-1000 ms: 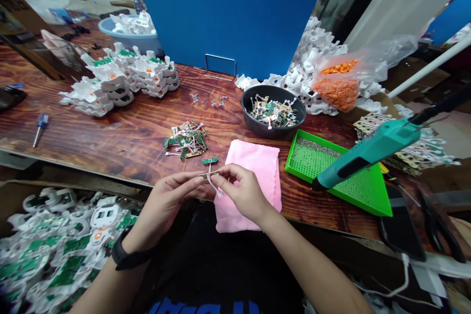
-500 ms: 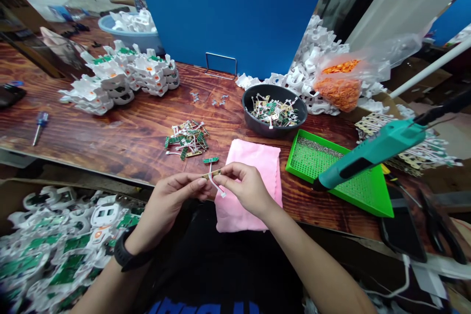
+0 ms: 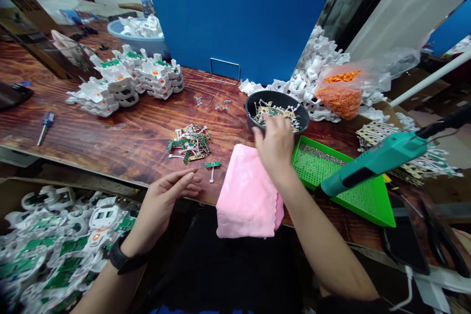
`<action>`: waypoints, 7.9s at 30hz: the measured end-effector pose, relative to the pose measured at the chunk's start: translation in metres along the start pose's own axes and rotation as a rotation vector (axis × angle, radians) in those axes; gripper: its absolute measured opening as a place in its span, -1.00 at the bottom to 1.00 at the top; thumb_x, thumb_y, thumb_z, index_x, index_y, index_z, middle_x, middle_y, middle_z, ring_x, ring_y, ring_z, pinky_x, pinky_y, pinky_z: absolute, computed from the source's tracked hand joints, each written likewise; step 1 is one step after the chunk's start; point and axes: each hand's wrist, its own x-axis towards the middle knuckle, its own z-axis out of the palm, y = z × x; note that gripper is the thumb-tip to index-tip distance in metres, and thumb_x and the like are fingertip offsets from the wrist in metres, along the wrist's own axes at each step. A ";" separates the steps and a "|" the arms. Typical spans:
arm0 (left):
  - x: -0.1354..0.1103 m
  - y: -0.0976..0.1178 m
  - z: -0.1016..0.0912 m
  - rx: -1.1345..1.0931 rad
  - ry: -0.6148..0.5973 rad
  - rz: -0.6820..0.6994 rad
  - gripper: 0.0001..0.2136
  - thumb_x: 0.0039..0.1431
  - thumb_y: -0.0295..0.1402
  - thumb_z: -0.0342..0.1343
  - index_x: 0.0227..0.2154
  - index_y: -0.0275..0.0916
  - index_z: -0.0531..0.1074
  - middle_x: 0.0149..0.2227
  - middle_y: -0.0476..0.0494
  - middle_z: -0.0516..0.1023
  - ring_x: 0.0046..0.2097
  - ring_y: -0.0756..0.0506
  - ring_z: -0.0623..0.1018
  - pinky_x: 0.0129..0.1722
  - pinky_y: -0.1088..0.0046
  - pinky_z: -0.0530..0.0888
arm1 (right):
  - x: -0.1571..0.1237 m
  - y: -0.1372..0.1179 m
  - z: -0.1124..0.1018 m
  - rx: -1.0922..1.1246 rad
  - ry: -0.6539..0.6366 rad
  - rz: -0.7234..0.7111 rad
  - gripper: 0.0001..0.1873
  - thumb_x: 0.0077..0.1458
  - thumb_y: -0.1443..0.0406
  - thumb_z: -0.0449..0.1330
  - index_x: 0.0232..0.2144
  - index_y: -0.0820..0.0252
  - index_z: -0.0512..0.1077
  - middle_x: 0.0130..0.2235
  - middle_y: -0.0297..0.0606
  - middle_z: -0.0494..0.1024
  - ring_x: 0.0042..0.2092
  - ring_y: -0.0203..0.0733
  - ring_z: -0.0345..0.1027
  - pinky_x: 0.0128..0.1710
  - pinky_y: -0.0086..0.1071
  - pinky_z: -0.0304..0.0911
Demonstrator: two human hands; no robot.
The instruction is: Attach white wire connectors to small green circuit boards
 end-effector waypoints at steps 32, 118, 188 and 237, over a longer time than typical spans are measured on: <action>-0.006 0.004 0.001 0.313 -0.144 0.290 -0.83 0.04 -0.27 0.14 -0.34 -0.20 0.54 -0.38 -0.07 0.59 -0.35 -0.05 0.54 -0.28 0.50 0.42 | -0.072 -0.053 -0.001 0.928 -0.668 0.126 -0.77 0.09 0.17 0.11 -0.42 0.21 0.46 -0.38 -0.29 0.51 -0.30 -0.24 0.37 -0.26 -0.39 0.24; 0.012 -0.007 -0.015 0.918 -0.050 0.734 -0.89 0.13 -0.35 0.02 -0.34 -0.20 0.43 -0.33 -0.09 0.55 -0.27 -0.07 0.51 -0.25 0.44 0.41 | -0.065 -0.044 0.017 0.866 -0.624 0.172 -0.65 0.07 0.17 0.11 -0.11 0.17 0.42 -0.19 -0.19 0.53 -0.22 -0.19 0.39 -0.22 -0.33 0.29; 0.008 -0.007 0.021 -0.093 0.092 0.255 -0.74 -0.12 -0.41 0.26 -0.32 -0.30 0.38 -0.27 -0.13 0.53 -0.26 -0.05 0.56 -0.22 0.44 0.48 | -0.073 -0.060 0.010 0.887 -0.327 0.230 -0.85 -0.02 0.24 0.22 -0.39 0.20 0.50 -0.39 -0.25 0.57 -0.35 -0.22 0.42 -0.31 -0.34 0.33; -0.013 -0.001 0.008 -0.026 -0.090 0.263 -0.80 -0.05 -0.40 0.21 -0.30 -0.26 0.46 -0.19 -0.20 0.56 -0.18 -0.12 0.56 -0.17 0.40 0.49 | -0.078 -0.069 -0.006 1.134 -0.682 0.378 -0.75 0.06 0.15 0.13 -0.42 0.25 0.44 -0.43 -0.29 0.51 -0.40 -0.34 0.35 -0.38 -0.44 0.26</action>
